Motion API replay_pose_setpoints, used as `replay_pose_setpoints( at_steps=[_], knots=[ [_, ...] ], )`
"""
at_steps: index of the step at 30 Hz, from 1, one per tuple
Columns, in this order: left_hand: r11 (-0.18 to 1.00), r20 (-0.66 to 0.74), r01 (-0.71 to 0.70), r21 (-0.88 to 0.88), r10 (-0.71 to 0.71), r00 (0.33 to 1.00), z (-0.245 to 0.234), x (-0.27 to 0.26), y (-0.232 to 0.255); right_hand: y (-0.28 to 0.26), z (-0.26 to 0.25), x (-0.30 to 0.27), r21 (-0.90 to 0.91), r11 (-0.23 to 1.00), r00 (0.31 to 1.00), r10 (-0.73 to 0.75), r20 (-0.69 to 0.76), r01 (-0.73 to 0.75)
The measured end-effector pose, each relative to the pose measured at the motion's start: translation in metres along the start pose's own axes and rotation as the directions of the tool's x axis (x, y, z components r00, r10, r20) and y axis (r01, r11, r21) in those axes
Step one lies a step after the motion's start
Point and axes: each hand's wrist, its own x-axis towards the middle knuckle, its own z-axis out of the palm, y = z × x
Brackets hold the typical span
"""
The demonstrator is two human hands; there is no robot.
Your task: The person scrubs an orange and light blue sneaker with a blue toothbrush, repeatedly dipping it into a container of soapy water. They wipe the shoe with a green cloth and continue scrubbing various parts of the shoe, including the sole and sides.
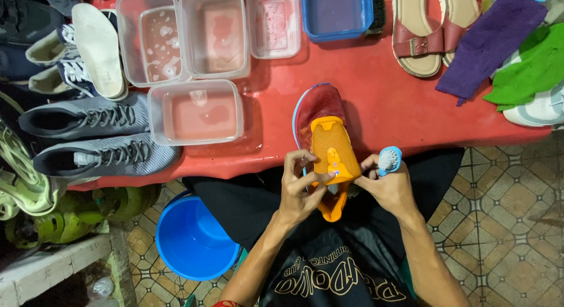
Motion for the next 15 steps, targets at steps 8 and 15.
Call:
replay_pose_setpoints(
  at_steps=[8, 15],
  knots=[
    [0.952, -0.085, -0.226, 0.206, 0.247, 0.965, 0.01, -0.022, -0.004, 0.006, 0.011, -0.018, 0.097, 0.995, 0.998, -0.033, -0.049, 0.038],
    [0.918, -0.105, -0.312, 0.246, 0.345, 0.933, 0.009, -0.017, -0.001, 0.019, 0.018, -0.027, 0.23, 0.968, 0.99, -0.078, -0.114, 0.103]
  ],
)
